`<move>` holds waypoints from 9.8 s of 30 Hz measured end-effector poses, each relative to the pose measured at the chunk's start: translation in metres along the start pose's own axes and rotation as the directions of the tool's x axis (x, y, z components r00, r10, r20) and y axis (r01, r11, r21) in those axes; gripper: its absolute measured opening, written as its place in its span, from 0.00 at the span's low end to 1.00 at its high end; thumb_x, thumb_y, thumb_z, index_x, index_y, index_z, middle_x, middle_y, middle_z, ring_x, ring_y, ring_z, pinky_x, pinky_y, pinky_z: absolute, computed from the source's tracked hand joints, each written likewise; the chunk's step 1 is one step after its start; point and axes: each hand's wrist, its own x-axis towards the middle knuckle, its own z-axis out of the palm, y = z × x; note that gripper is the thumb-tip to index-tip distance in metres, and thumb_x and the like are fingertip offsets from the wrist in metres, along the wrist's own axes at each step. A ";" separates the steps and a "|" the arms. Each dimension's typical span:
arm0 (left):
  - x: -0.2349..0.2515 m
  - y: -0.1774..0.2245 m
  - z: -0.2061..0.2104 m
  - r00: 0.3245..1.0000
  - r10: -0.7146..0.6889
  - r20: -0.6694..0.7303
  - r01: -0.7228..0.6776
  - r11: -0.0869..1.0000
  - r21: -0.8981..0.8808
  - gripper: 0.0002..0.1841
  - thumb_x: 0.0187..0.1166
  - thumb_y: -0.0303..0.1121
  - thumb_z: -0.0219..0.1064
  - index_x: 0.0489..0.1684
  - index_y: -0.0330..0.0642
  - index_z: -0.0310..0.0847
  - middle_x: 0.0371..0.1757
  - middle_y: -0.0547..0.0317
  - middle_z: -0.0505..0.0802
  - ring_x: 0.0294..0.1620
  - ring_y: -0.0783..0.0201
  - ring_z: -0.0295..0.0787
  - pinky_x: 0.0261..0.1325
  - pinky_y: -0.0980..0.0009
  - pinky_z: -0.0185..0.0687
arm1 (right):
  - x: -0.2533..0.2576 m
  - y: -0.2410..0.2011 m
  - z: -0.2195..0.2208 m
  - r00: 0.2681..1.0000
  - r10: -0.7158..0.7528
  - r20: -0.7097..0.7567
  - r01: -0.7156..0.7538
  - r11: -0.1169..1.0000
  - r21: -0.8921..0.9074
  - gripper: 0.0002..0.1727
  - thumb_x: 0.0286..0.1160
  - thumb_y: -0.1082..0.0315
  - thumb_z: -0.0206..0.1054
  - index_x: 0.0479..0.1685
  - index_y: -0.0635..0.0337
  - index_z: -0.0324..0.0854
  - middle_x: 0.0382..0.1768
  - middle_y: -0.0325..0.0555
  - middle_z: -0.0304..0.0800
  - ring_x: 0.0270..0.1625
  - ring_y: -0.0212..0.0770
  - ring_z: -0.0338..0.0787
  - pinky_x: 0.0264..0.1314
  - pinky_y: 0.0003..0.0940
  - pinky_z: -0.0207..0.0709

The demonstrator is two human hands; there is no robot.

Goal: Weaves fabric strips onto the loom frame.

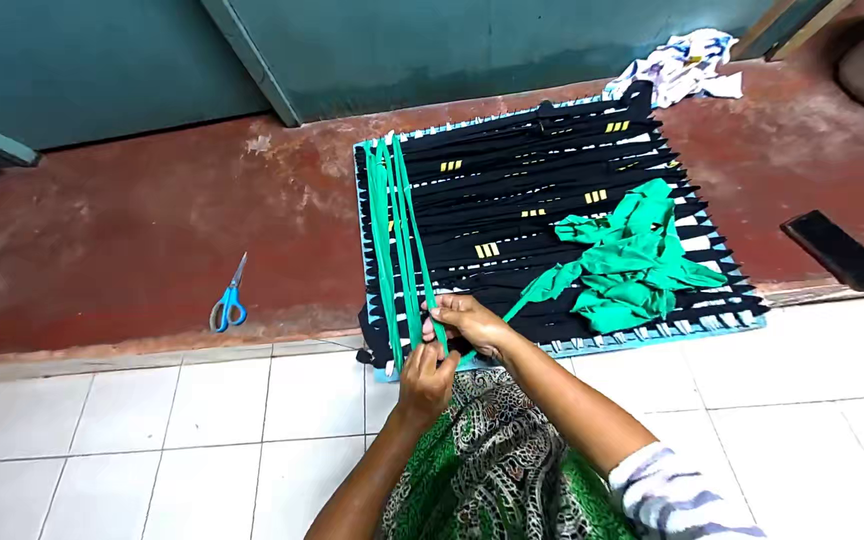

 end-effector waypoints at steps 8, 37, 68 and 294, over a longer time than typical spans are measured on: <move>-0.085 0.039 -0.007 0.990 -0.115 0.083 0.133 0.954 -0.269 0.13 0.81 0.33 0.60 0.43 0.40 0.92 0.36 0.48 0.90 0.36 0.59 0.90 0.42 0.70 0.88 | -0.043 0.064 0.014 0.974 -0.194 -0.114 0.131 0.901 -0.414 0.18 0.92 0.68 0.45 0.58 0.71 0.78 0.28 0.40 0.74 0.27 0.30 0.72 0.36 0.28 0.72; -0.075 0.015 0.025 0.956 -0.277 0.100 0.279 0.960 -0.004 0.20 0.73 0.28 0.56 0.51 0.23 0.88 0.31 0.43 0.93 0.29 0.49 0.93 0.36 0.57 0.89 | -0.018 0.036 -0.020 0.980 -0.047 0.193 0.199 0.229 -0.953 0.21 0.94 0.62 0.50 0.54 0.74 0.81 0.45 0.70 0.90 0.56 0.68 0.90 0.62 0.64 0.75; 0.224 -0.074 0.035 0.515 -0.207 0.832 0.830 -0.121 -0.544 0.13 0.84 0.22 0.52 0.58 0.36 0.80 0.21 0.70 0.79 0.15 0.79 0.71 0.20 0.84 0.70 | 0.050 -0.169 -0.143 0.994 -0.051 0.098 0.105 0.717 -0.690 0.05 0.81 0.71 0.68 0.39 0.63 0.80 0.20 0.33 0.71 0.19 0.26 0.66 0.23 0.23 0.60; 0.149 -0.013 0.054 0.438 -0.143 0.888 0.881 -0.131 -0.455 0.11 0.83 0.24 0.53 0.46 0.35 0.85 0.17 0.73 0.79 0.13 0.81 0.70 0.19 0.85 0.69 | -0.025 -0.104 -0.185 0.993 0.004 0.117 0.086 0.657 -0.749 0.06 0.76 0.75 0.70 0.46 0.67 0.86 0.29 0.42 0.81 0.32 0.31 0.76 0.41 0.32 0.72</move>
